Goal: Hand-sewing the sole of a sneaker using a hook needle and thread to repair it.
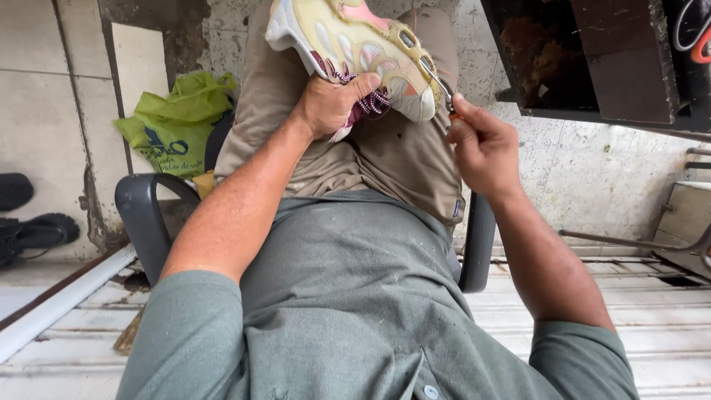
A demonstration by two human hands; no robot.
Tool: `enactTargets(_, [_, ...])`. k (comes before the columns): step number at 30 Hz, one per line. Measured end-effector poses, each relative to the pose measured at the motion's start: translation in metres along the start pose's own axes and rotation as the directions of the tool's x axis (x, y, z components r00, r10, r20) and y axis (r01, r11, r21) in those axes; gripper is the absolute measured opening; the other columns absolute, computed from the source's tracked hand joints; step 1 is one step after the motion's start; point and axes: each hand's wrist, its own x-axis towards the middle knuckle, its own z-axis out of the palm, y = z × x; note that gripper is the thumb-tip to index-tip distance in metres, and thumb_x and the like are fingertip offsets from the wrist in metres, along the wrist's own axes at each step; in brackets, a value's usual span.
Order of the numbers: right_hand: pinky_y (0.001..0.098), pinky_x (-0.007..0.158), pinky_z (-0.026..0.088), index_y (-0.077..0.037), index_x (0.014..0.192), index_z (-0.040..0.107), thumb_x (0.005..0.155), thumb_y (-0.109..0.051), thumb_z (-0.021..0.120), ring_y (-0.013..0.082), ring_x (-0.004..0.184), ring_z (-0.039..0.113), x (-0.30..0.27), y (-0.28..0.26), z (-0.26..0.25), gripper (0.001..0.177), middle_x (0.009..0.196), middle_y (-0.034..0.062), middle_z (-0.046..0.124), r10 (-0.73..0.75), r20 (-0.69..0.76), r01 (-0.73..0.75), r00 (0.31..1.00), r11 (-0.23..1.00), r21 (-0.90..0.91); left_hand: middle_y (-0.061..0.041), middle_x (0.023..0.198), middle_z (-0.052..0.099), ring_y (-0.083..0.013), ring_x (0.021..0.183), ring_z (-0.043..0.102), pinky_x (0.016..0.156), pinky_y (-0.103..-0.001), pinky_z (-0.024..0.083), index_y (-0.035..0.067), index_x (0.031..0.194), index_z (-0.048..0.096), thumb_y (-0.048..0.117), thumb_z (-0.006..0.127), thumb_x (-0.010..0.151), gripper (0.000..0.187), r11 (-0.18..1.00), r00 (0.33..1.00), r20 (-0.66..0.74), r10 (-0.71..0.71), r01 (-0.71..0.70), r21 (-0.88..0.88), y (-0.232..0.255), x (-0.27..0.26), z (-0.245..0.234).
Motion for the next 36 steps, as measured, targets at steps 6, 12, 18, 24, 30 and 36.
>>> enactTargets(6, [0.029,0.064,0.053,0.007,0.132,0.067,0.103,-0.001,0.062,0.0152,0.074,0.064,0.002,0.001,0.015,0.031,0.095,0.0147,0.075,-0.215,-0.028,0.21,0.976,0.97,-0.125,-0.008,0.136,0.067,-0.0224,0.133,0.062,0.12,-0.036,0.05,0.009,0.129,0.069,0.01,0.069,0.101,0.028,0.998,1.0,0.023,0.009,-0.008,-0.061,0.005,-0.004,0.006])
enactTargets(12, [0.0519,0.064,0.052,-0.003,0.136,0.053,0.107,-0.02,0.052,0.0379,0.077,0.069,-0.01,-0.029,0.009,0.034,0.111,0.015,0.075,-0.065,0.128,0.123,0.99,0.839,-0.53,-0.006,0.132,0.069,-0.0193,0.128,0.063,0.117,-0.035,0.05,0.009,0.131,0.065,0.012,0.076,0.095,0.037,1.0,0.993,-0.115,0.029,-0.03,-0.003,-0.026,-0.009,0.012])
enactTargets(18, [0.0501,0.064,0.045,-0.014,0.125,0.054,0.107,-0.028,0.06,0.0324,0.066,0.059,0.001,-0.057,0.028,0.024,0.076,0.0068,0.06,0.068,-0.05,-0.084,0.996,0.848,-0.523,-0.005,0.123,0.075,-0.0202,0.122,0.068,0.113,-0.035,0.053,0.012,0.118,0.075,0.017,0.075,0.096,0.022,0.979,0.964,-0.202,0.175,-0.15,0.136,0.006,-0.02,0.03])
enactTargets(24, [0.051,0.071,0.052,-0.016,0.102,0.063,0.102,-0.052,0.078,0.0389,0.076,0.069,-0.003,-0.014,0.026,0.039,0.073,0.0065,0.064,0.043,-0.166,-0.122,0.985,0.855,-0.503,-0.02,0.119,0.073,-0.0386,0.119,0.066,0.102,-0.054,0.053,0.002,0.12,0.066,0.045,0.084,0.078,0.063,0.74,0.883,-0.204,-0.423,0.467,0.484,0.093,-0.071,0.013])
enactTargets(30, [0.0379,0.055,0.041,-0.014,0.083,0.055,0.099,-0.062,0.071,0.0168,0.06,0.055,-0.006,-0.011,0.029,0.053,0.063,-0.0044,0.056,0.021,-0.179,-0.11,0.984,0.858,-0.502,-0.006,0.086,0.072,-0.0227,0.08,0.064,0.07,-0.035,0.052,0.009,0.102,0.07,0.05,0.098,0.081,0.054,0.134,0.918,0.186,0.35,-0.245,0.96,0.163,-0.088,0.013])
enactTargets(36, [0.0358,0.054,0.039,-0.014,0.076,0.053,0.095,-0.057,0.08,0.0145,0.058,0.051,-0.001,-0.007,0.032,0.055,0.062,-0.0037,0.055,0.029,-0.237,-0.134,0.971,0.887,-0.441,-0.016,0.138,0.06,-0.0368,0.14,0.042,0.115,-0.08,0.006,0.02,0.136,0.065,0.081,0.079,0.068,0.093,-0.069,0.925,0.347,0.152,-0.341,0.938,0.087,0.007,0.017])
